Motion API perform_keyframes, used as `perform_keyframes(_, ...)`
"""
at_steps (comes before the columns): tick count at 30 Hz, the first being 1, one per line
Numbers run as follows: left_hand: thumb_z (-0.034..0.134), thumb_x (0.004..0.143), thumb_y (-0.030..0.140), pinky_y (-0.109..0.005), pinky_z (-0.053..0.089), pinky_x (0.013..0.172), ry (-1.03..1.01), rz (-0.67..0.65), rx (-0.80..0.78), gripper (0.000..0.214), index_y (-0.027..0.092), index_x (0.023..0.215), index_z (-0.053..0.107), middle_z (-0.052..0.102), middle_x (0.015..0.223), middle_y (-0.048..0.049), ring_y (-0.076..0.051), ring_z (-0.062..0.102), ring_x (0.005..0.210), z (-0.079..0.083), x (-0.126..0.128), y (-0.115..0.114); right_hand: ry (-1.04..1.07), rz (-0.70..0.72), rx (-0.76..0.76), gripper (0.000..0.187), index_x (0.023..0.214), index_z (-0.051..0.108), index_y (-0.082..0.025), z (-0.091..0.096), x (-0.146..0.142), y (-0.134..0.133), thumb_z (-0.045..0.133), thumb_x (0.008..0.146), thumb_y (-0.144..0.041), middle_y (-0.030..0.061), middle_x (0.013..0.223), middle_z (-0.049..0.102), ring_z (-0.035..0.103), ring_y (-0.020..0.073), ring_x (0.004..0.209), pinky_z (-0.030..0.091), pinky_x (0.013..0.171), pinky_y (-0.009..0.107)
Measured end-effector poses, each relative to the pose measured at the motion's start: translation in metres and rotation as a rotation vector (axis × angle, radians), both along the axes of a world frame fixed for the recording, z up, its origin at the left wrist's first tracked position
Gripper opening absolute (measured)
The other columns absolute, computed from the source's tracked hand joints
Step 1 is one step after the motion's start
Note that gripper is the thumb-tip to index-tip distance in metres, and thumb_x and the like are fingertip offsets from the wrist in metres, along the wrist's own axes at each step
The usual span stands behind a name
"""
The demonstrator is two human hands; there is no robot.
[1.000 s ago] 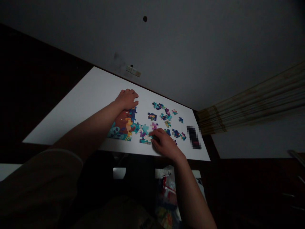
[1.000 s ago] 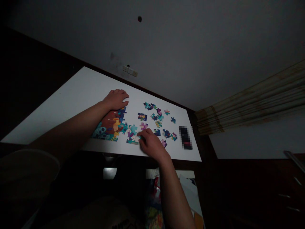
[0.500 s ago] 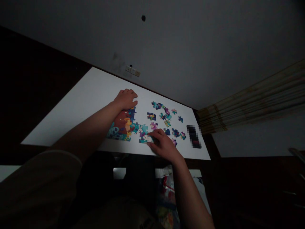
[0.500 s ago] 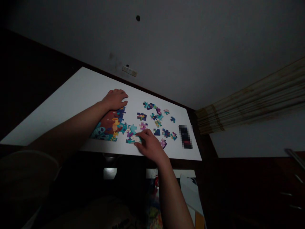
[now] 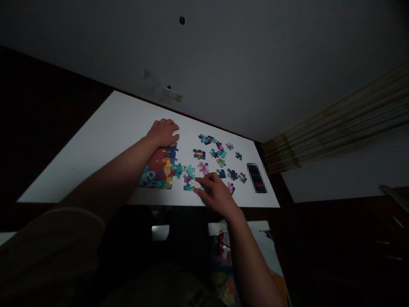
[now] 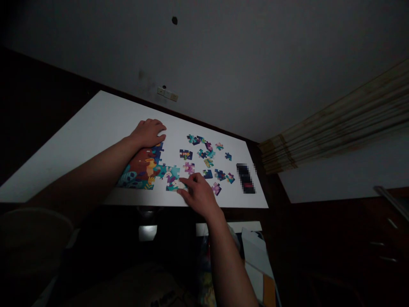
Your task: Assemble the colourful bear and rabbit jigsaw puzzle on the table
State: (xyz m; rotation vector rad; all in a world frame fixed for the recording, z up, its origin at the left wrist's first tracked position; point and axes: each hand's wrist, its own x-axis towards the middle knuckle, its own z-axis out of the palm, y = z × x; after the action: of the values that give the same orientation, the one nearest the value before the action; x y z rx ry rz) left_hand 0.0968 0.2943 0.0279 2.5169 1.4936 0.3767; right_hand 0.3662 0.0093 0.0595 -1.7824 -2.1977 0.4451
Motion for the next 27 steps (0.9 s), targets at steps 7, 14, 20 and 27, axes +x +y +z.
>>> perform_keyframes(7, 0.055, 0.114, 0.052, -0.063, 0.045, 0.136, -0.002, -0.003, 0.001, 0.064, 0.027, 0.167, 0.078, 0.068, 0.178, -0.0162, -0.045, 0.059, 0.161, 0.003, 0.000, -0.002, -0.241, 0.028, 0.213, 0.038, 0.156, 0.084, -0.029, -0.005, -0.021, -0.017, 0.078, 0.120, -0.040, 0.0161, 0.143, 0.079, 0.075, 0.0327, 0.127, 0.064, 0.106, 0.047)
perform_keyframes(14, 0.055, 0.113, 0.053, -0.065, 0.044, 0.137, -0.016, -0.005, -0.012, 0.065, 0.028, 0.168, 0.078, 0.067, 0.180, -0.0165, -0.046, 0.057, 0.164, 0.001, -0.001, 0.000, -0.198, 0.018, 0.269, 0.047, 0.169, 0.075, -0.027, -0.029, -0.043, -0.049, 0.065, 0.124, -0.035, 0.0170, 0.160, 0.082, 0.073, 0.0376, 0.149, 0.065, 0.118, 0.056)
perform_keyframes(20, 0.055, 0.113, 0.055, -0.065, 0.042, 0.139, -0.026, 0.002, -0.031, 0.067, 0.028, 0.170, 0.077, 0.066, 0.180, -0.0169, -0.048, 0.055, 0.166, 0.002, -0.001, 0.000, -0.213, -0.061, 0.215, 0.079, 0.193, 0.048, -0.020, -0.047, -0.057, -0.069, 0.069, 0.119, -0.038, 0.0221, 0.190, 0.059, 0.058, 0.0449, 0.173, 0.059, 0.130, 0.065)
perform_keyframes(27, 0.055, 0.113, 0.054, -0.065, 0.045, 0.137, 0.018, 0.001, -0.017, 0.066, 0.028, 0.170, 0.077, 0.066, 0.181, -0.0180, -0.047, 0.057, 0.165, 0.005, -0.001, 0.001, -0.163, -0.096, 0.065, 0.091, 0.200, 0.036, -0.030, -0.037, -0.063, -0.069, 0.073, 0.118, -0.044, 0.0153, 0.201, 0.044, 0.045, 0.0478, 0.183, 0.053, 0.136, 0.073)
